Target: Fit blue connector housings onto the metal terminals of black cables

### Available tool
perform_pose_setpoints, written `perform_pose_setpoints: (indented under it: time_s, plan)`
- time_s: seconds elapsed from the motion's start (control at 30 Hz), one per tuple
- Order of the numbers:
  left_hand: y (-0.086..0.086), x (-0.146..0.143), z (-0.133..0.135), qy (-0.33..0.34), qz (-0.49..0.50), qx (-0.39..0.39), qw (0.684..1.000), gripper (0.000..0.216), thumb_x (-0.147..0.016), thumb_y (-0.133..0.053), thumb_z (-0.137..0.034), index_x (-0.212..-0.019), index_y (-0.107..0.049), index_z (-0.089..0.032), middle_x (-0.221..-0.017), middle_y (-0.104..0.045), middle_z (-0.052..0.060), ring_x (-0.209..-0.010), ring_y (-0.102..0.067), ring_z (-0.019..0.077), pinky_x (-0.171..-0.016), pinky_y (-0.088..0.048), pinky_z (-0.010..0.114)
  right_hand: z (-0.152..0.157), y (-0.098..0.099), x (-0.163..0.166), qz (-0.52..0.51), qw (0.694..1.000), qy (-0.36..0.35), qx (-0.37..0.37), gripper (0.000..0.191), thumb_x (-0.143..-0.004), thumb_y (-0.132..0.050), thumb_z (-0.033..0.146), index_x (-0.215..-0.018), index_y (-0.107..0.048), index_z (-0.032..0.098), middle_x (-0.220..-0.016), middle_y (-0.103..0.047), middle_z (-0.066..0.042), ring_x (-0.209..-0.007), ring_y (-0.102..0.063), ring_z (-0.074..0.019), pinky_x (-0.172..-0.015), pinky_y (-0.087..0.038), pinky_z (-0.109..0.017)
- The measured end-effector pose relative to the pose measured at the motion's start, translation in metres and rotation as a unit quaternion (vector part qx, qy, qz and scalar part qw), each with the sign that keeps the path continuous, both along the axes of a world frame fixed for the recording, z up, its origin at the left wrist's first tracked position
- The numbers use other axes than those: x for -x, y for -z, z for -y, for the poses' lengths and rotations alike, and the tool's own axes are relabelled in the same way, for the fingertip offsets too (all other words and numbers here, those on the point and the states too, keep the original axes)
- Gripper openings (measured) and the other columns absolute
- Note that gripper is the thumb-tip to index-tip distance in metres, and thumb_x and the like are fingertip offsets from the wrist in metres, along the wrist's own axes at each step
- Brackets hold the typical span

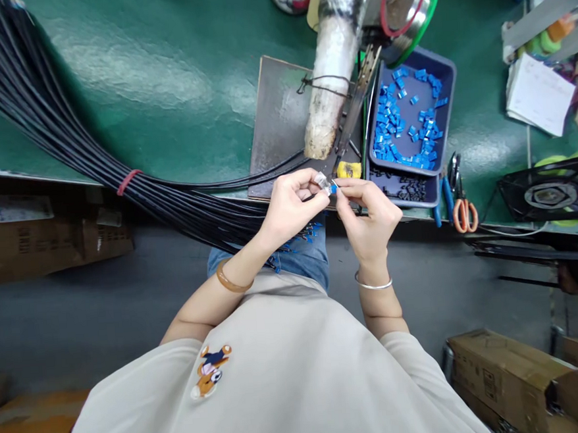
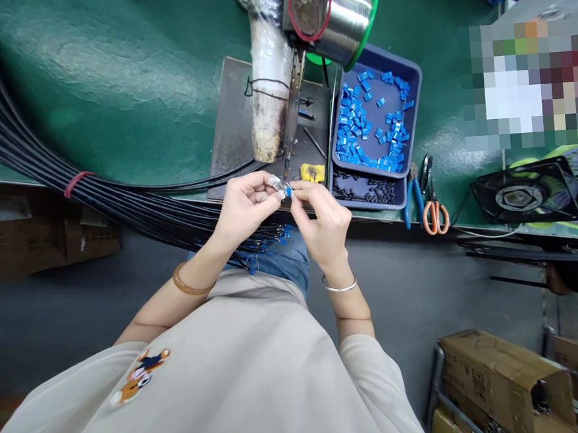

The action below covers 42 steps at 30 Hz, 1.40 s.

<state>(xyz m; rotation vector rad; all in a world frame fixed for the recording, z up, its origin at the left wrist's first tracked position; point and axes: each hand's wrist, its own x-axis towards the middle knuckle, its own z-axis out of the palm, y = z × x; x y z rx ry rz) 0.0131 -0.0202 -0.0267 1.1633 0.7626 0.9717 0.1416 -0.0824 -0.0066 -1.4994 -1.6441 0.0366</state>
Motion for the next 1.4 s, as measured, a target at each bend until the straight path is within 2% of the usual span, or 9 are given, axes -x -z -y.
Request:
perform_pose_setpoints:
  time_s: [0.17, 0.37, 0.67, 0.97, 1.13, 1.27, 1.4]
  plan:
    - [-0.002, -0.003, -0.004, -0.012, 0.007, -0.005, 1.0, 0.005, -0.068, -0.063, -0.007, -0.067, -0.061, -0.012, -0.062, -0.055, -0.004, -0.055, -0.046, 0.0026, -0.051, -0.038, 0.013, -0.001, 0.001, -0.001, 0.005, 1.0, 0.011, -0.006, 0.01, -0.083, -0.061, 0.011, -0.082, -0.059, 0.021, -0.097, -0.075, -0.002, -0.086, -0.072, -0.0131, -0.072, -0.059, -0.025]
    - [-0.006, -0.006, -0.009, -0.017, 0.035, 0.027, 0.999, 0.009, -0.065, -0.063, -0.005, -0.065, -0.06, -0.014, -0.056, -0.052, -0.006, -0.051, -0.044, 0.0023, -0.047, -0.036, 0.013, -0.006, -0.003, -0.003, 0.022, 1.0, 0.001, -0.011, 0.011, -0.083, -0.061, 0.013, -0.079, -0.057, 0.022, -0.097, -0.075, -0.002, -0.092, -0.072, -0.016, -0.076, -0.058, -0.029]
    - [-0.011, -0.005, -0.008, -0.027, 0.028, 0.011, 0.999, 0.008, -0.065, -0.064, -0.007, -0.066, -0.061, -0.014, -0.06, -0.057, -0.004, -0.054, -0.048, 0.0028, -0.05, -0.04, 0.013, -0.008, -0.006, -0.002, 0.023, 1.0, -0.001, -0.015, 0.012, -0.082, -0.063, 0.012, -0.08, -0.059, 0.024, -0.098, -0.075, -0.002, -0.094, -0.072, -0.0171, -0.082, -0.058, -0.032]
    - [-0.008, -0.004, -0.01, -0.016, 0.02, 0.045, 0.999, 0.01, -0.063, -0.063, -0.005, -0.064, -0.059, -0.014, -0.056, -0.051, -0.005, -0.052, -0.044, 0.0022, -0.047, -0.035, 0.013, -0.007, -0.006, -0.003, 0.045, 0.999, -0.012, -0.004, 0.015, -0.079, -0.062, 0.009, -0.077, -0.057, 0.023, -0.098, -0.075, -0.002, -0.092, -0.073, -0.017, -0.08, -0.058, -0.032]
    - [-0.007, -0.004, -0.009, -0.008, 0.014, 0.047, 0.999, 0.011, -0.065, -0.066, -0.005, -0.065, -0.058, -0.014, -0.058, -0.052, -0.005, -0.052, -0.045, 0.0022, -0.048, -0.036, 0.013, -0.006, -0.004, -0.004, 0.032, 0.999, -0.006, 0.006, 0.013, -0.081, -0.061, 0.011, -0.079, -0.058, 0.023, -0.099, -0.075, -0.002, -0.093, -0.072, -0.0171, -0.084, -0.058, -0.033]
    - [-0.007, -0.005, -0.007, -0.008, 0.015, 0.035, 0.999, 0.011, -0.066, -0.066, -0.006, -0.068, -0.058, -0.014, -0.059, -0.053, -0.005, -0.053, -0.046, 0.0025, -0.049, -0.039, 0.014, -0.007, -0.005, -0.003, 0.036, 0.999, 0.001, 0.005, 0.011, -0.083, -0.061, 0.013, -0.08, -0.059, 0.023, -0.098, -0.075, -0.002, -0.092, -0.072, -0.0167, -0.082, -0.058, -0.032]
    - [-0.01, -0.005, -0.006, -0.024, 0.014, -0.011, 1.0, 0.011, -0.067, -0.064, -0.005, -0.07, -0.059, -0.014, -0.06, -0.054, -0.005, -0.053, -0.047, 0.0022, -0.05, -0.039, 0.013, -0.008, -0.008, -0.003, 0.037, 0.999, 0.001, -0.003, 0.011, -0.082, -0.064, 0.013, -0.08, -0.061, 0.023, -0.097, -0.075, -0.002, -0.091, -0.072, -0.0163, -0.081, -0.058, -0.031]
